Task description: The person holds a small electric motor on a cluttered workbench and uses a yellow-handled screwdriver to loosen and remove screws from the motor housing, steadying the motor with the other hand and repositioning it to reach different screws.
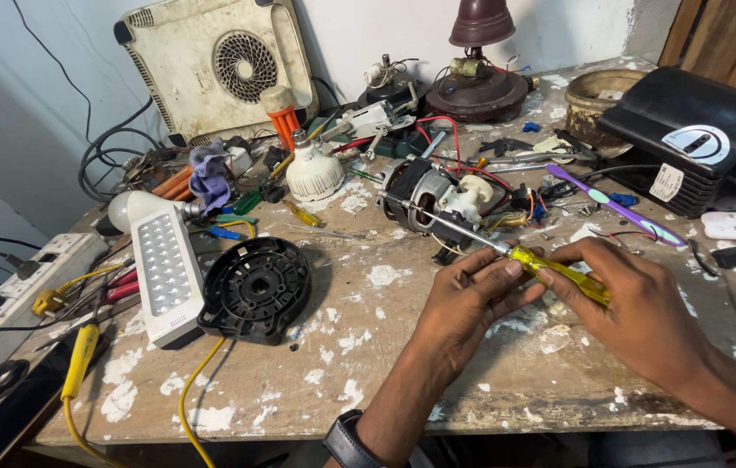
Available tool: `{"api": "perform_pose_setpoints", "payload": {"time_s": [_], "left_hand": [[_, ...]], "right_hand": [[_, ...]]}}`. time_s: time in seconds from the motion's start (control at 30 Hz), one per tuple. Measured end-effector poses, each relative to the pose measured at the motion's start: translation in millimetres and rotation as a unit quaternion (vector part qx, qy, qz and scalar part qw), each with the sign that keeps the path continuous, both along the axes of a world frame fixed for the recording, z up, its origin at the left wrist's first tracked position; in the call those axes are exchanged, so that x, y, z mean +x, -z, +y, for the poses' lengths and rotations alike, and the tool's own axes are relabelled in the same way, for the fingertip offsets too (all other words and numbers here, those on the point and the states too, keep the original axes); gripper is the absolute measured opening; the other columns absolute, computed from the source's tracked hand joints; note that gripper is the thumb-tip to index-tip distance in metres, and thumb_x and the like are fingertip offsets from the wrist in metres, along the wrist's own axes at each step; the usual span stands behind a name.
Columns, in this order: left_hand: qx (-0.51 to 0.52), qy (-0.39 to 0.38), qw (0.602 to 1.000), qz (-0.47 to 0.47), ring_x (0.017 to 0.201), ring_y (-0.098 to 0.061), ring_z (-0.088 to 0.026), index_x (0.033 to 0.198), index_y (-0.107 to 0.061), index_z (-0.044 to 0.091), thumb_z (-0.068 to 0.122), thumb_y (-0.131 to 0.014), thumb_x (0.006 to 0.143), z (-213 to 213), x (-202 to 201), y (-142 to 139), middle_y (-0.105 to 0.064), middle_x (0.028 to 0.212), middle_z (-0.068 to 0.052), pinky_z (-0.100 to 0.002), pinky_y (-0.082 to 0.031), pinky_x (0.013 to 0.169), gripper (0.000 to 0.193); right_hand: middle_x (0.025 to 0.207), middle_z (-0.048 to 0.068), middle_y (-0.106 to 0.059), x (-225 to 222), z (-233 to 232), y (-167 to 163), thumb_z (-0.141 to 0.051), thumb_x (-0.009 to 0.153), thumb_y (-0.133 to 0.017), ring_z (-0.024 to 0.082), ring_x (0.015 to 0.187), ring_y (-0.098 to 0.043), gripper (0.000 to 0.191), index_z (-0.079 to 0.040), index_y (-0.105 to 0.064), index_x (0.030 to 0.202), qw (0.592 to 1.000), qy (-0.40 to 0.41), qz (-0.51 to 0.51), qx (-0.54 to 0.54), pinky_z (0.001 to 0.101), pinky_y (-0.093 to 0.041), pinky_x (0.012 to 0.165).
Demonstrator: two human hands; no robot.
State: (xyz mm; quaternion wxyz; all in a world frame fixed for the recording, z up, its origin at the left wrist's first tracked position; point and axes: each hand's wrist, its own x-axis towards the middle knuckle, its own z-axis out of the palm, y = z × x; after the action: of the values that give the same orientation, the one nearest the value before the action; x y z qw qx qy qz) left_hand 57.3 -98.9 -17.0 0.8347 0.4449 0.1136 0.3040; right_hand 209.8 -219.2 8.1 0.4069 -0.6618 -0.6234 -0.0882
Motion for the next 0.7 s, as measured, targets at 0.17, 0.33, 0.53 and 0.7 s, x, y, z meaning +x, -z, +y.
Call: {"api": "perform_pose_setpoints", "payload": {"time_s": [0.17, 0.33, 0.53, 0.7], "left_hand": [[0.003, -0.005, 1.0, 0.013, 0.106, -0.07, -0.022, 0.124, -0.06, -0.008, 0.004, -0.062, 0.1, 2, 0, 1, -0.069, 0.12, -0.014, -0.034, -0.062, 0.095, 0.026], [0.009, -0.017, 1.0, 0.018, 0.106, -0.07, -0.022, 0.124, -0.059, -0.01, 0.005, -0.062, 0.101, 3, 0, 2, -0.068, 0.12, -0.016, -0.034, -0.062, 0.096, 0.027], [0.004, -0.033, 0.999, 0.021, 0.103, -0.071, -0.025, 0.125, -0.058, -0.009, 0.004, -0.062, 0.1, 5, 2, 3, -0.069, 0.12, -0.018, -0.034, -0.063, 0.093, 0.029], [0.018, -0.046, 0.999, 0.001, 0.102, -0.072, -0.024, 0.126, -0.058, -0.012, 0.005, -0.059, 0.102, 6, 3, 6, -0.069, 0.119, -0.019, -0.033, -0.064, 0.091, 0.03]], "right_hand": [[0.095, 0.011, -0.076, 2, 2, 3, -0.019, 0.085, -0.074, 0.025, 0.08, -0.077, 0.024, -0.005, -0.069, 0.104, 1.0, 0.007, -0.002, -0.009, 0.0401, -0.057, 0.063], [0.096, 0.011, -0.077, 2, 4, 4, -0.018, 0.086, -0.074, 0.025, 0.082, -0.077, 0.024, -0.004, -0.068, 0.105, 1.0, -0.001, 0.004, -0.005, 0.0395, -0.058, 0.062], [0.095, 0.011, -0.076, -1, 5, -1, -0.019, 0.084, -0.076, 0.025, 0.082, -0.076, 0.025, -0.006, -0.069, 0.104, 1.0, 0.013, -0.002, -0.01, 0.0398, -0.057, 0.063], [0.107, 0.013, -0.068, -5, -6, -4, -0.017, 0.076, -0.082, 0.026, 0.091, -0.073, 0.039, -0.003, -0.067, 0.11, 0.989, -0.039, -0.1, 0.105, 0.0373, -0.06, 0.075]]}}
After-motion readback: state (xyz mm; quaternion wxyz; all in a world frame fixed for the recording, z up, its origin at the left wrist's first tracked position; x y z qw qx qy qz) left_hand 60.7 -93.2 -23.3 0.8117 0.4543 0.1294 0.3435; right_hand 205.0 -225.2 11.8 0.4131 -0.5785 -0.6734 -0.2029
